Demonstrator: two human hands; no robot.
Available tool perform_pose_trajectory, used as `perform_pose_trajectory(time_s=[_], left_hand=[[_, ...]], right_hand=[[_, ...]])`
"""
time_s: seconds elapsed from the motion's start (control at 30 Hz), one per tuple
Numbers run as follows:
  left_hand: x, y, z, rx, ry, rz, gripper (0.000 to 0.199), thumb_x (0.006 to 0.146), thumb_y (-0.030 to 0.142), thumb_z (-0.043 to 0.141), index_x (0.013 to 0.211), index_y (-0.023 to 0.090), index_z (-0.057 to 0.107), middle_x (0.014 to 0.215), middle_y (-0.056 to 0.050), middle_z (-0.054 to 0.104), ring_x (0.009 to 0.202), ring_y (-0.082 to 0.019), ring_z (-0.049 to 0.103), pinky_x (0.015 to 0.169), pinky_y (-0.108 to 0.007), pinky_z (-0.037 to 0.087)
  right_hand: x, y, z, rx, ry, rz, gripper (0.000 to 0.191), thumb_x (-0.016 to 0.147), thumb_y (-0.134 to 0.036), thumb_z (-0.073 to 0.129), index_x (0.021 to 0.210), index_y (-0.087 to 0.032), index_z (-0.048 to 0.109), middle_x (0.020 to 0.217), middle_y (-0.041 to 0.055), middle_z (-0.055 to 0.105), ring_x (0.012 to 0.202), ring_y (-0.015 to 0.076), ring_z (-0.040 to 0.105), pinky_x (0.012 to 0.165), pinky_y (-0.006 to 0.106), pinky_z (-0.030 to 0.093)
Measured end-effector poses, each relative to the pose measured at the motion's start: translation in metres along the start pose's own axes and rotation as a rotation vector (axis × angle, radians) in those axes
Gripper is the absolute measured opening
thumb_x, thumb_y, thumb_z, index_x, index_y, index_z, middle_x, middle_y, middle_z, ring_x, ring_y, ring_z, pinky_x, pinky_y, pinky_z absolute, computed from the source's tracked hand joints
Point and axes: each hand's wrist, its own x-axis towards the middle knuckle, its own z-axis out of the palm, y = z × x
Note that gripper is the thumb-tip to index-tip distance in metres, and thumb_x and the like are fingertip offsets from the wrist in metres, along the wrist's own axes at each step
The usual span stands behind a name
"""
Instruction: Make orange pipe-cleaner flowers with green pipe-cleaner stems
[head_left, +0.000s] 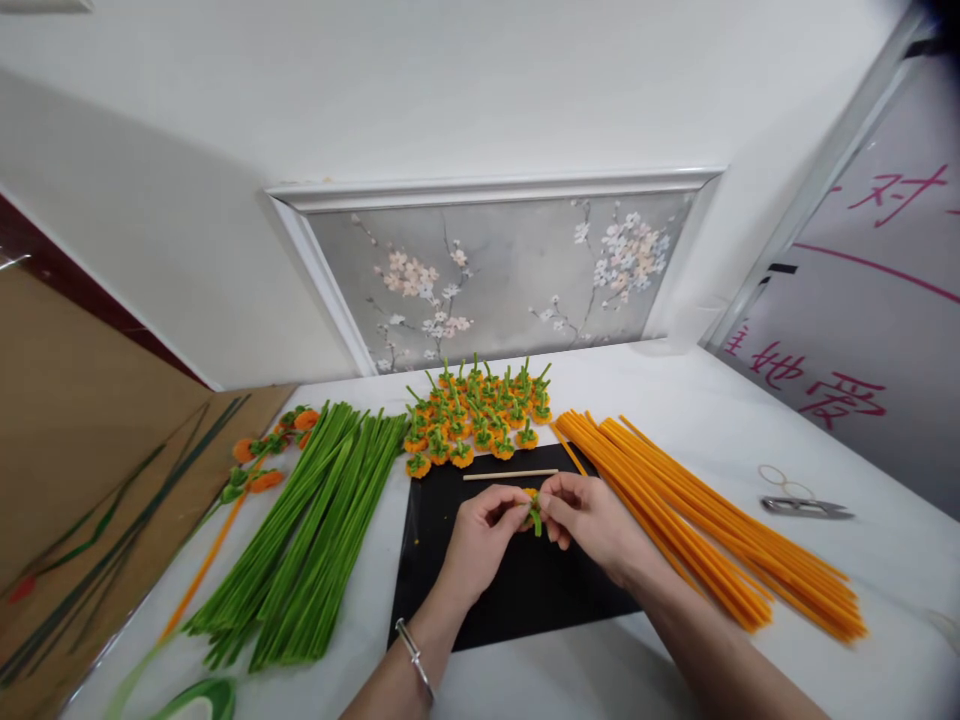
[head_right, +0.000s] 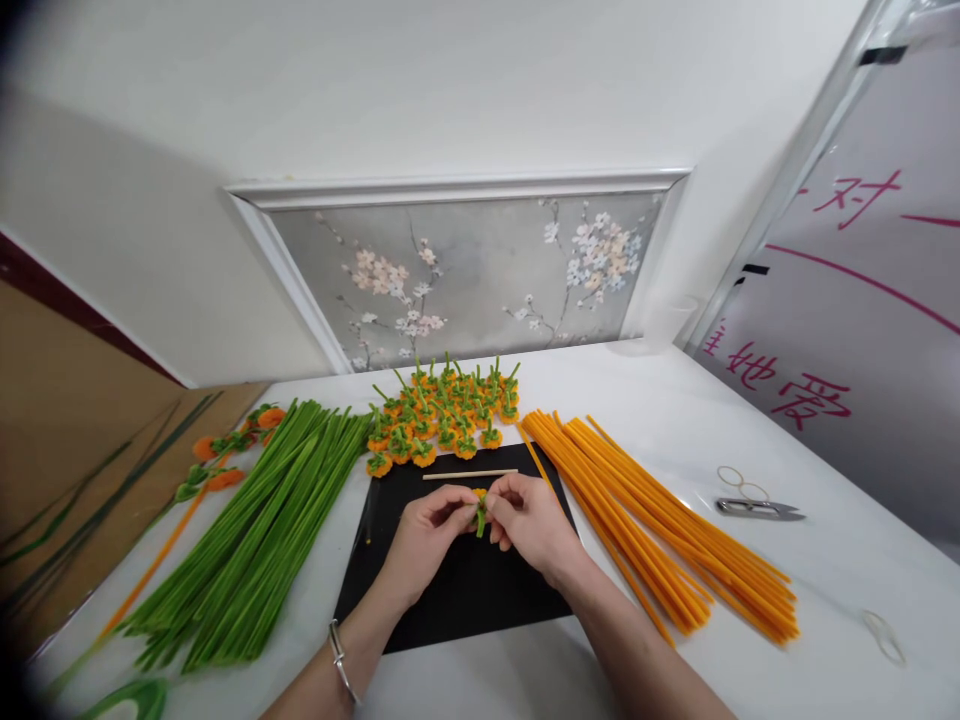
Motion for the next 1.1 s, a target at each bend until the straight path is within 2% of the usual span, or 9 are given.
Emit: perform_pose_trajectory(time_s=[0.13,0.37,0.43,0.57,0.7,0.83,0.93,1.0,1.1], left_hand=[[0.0,0.003,0.0,0.018,-0.048,0.018,0.01,0.076,0.025,0.066,0.073,0.017,0.072,0.071,-0.002,0.064,0.065,-0.014,0.057,0.064,-0.024,0.048],[0.0,0.0,-0.001,-0.245,-0.023,-0.194,0.021,0.071,0.032,0.075,0.081,0.014,0.072,0.077,-0.003,0.067,0.068,-0.012,0.059,0.067,-0.023,0.05],[0.0,0.0,-0.001,-0.295,-0.036,-0.235,0.023,0.07,0.033,0.076,0.082,0.014,0.072,0.08,-0.004,0.067,0.069,-0.011,0.059,0.065,-0.021,0.05],[0.0,0.002,-0.001,-0.409,-0.032,-0.304,0.024,0.067,0.032,0.08,0.081,0.014,0.071,0.079,-0.002,0.064,0.066,-0.008,0.057,0.06,-0.016,0.048],[0.0,0.001,-0.003,-0.485,-0.036,-0.349,0.024,0.066,0.028,0.081,0.082,0.015,0.071,0.08,-0.001,0.062,0.064,-0.006,0.056,0.059,-0.015,0.048],[-0.001,0.001,-0.005,-0.452,-0.043,-0.354,0.023,0.066,0.029,0.081,0.081,0.015,0.071,0.08,-0.002,0.063,0.066,-0.007,0.057,0.06,-0.016,0.048],[-0.001,0.002,-0.006,-0.374,-0.062,-0.333,0.022,0.069,0.032,0.078,0.082,0.015,0.071,0.08,-0.002,0.064,0.068,-0.009,0.058,0.062,-0.017,0.048],[0.0,0.001,-0.006,-0.268,-0.061,-0.28,0.02,0.072,0.033,0.075,0.081,0.016,0.071,0.079,-0.003,0.064,0.069,-0.011,0.058,0.062,-0.019,0.048],[0.001,-0.001,-0.005,-0.047,-0.046,-0.114,0.016,0.077,0.031,0.069,0.081,0.016,0.072,0.075,-0.003,0.066,0.067,-0.013,0.059,0.062,-0.021,0.047]], right_hand=[[0.0,0.0,-0.001,-0.028,0.006,-0.015,0.018,0.076,-0.034,0.057,0.069,-0.017,0.054,0.048,-0.0056,0.052,0.039,0.0065,0.045,0.04,0.019,0.036],[-0.001,0.004,0.001,-0.045,-0.02,-0.059,0.018,0.082,-0.036,0.052,0.076,-0.018,0.052,0.055,-0.0022,0.06,0.045,0.01,0.054,0.047,0.022,0.044],[-0.001,0.006,0.002,-0.084,-0.021,-0.091,0.016,0.084,-0.034,0.051,0.077,-0.019,0.053,0.056,-0.0027,0.058,0.046,0.0101,0.053,0.047,0.021,0.043],[-0.001,0.01,0.001,-0.216,0.07,-0.223,0.013,0.083,-0.03,0.053,0.076,-0.019,0.055,0.061,-0.0026,0.052,0.049,0.0098,0.046,0.044,0.021,0.037],[0.0,0.012,-0.001,-0.308,0.091,-0.269,0.011,0.083,-0.028,0.053,0.076,-0.02,0.055,0.066,-0.0016,0.053,0.052,0.0107,0.047,0.048,0.022,0.039],[0.0,0.009,-0.004,-0.42,0.067,-0.325,0.007,0.082,-0.023,0.053,0.079,-0.02,0.059,0.071,-0.0007,0.058,0.059,0.0124,0.052,0.055,0.023,0.042],[-0.003,0.003,-0.005,-0.509,0.067,-0.381,0.01,0.081,-0.018,0.053,0.081,-0.02,0.064,0.075,0.0012,0.061,0.065,0.014,0.055,0.059,0.023,0.043],[-0.005,-0.001,-0.006,-0.567,0.065,-0.399,0.012,0.08,-0.016,0.053,0.08,-0.02,0.065,0.074,0.0018,0.063,0.065,0.0147,0.057,0.06,0.024,0.043],[-0.008,-0.004,-0.006,-0.639,0.038,-0.391,0.014,0.08,-0.016,0.053,0.077,-0.02,0.065,0.071,0.0017,0.064,0.063,0.0149,0.058,0.06,0.025,0.042]])
